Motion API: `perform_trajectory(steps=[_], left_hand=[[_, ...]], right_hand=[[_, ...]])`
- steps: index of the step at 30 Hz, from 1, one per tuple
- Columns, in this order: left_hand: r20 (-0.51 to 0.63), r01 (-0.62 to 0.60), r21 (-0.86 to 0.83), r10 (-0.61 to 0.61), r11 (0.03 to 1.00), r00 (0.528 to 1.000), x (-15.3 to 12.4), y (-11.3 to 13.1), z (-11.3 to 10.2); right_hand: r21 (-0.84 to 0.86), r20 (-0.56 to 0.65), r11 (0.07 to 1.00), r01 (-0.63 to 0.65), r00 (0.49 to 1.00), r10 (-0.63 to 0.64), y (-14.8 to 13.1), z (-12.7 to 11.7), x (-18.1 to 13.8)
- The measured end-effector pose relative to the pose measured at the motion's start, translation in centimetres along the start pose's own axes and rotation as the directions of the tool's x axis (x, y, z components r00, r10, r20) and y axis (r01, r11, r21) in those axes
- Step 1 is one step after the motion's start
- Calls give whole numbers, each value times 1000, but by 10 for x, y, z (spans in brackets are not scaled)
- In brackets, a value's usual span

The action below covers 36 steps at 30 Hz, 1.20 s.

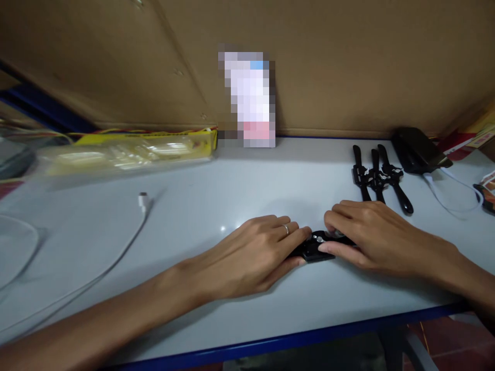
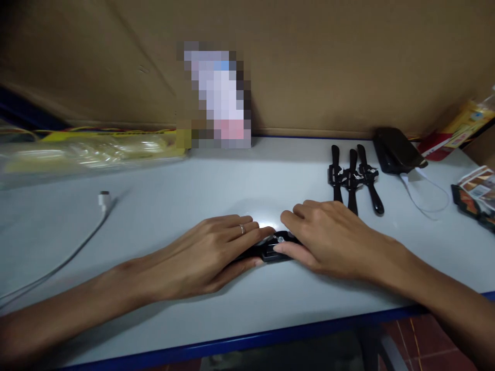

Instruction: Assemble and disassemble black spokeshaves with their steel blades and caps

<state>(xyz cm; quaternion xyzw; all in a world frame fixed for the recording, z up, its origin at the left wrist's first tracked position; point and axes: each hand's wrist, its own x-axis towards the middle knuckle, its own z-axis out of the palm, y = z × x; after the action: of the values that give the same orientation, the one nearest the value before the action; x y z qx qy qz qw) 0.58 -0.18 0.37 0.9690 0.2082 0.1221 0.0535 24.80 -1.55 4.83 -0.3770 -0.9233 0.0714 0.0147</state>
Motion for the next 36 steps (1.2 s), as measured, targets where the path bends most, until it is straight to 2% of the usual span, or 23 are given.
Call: perform_trajectory(steps=[3,6,16,21,25,30,36], left_hand=[[-1,14,-10,-14,1000,1000,2,1,0],[-28,-5,-11,5,1000,1000,1,2,1],[-17,42,-43,-42,998,999,-1,5,2],[5,60,-60,-60,996,998,-2,4,1],[9,52,-49,-51,997,999,-3,3,0],[9,8,-12,-8,1000,1000,-2,1,-1],[-59,-8,57,12,998,998,-1,-2,1]], right_hand=[[-134,-129,990,49,989,-66,-8,16,5],[-149,-153,985,83,983,-106,-14,28,7],[-144,-162,989,32,985,-55,-18,36,7],[-128,-196,990,-54,980,28,-23,42,7],[-35,-123,997,-75,990,71,-23,40,10],[20,-5,998,-55,998,55,-18,27,11],[3,25,999,-41,999,40,-15,25,9]])
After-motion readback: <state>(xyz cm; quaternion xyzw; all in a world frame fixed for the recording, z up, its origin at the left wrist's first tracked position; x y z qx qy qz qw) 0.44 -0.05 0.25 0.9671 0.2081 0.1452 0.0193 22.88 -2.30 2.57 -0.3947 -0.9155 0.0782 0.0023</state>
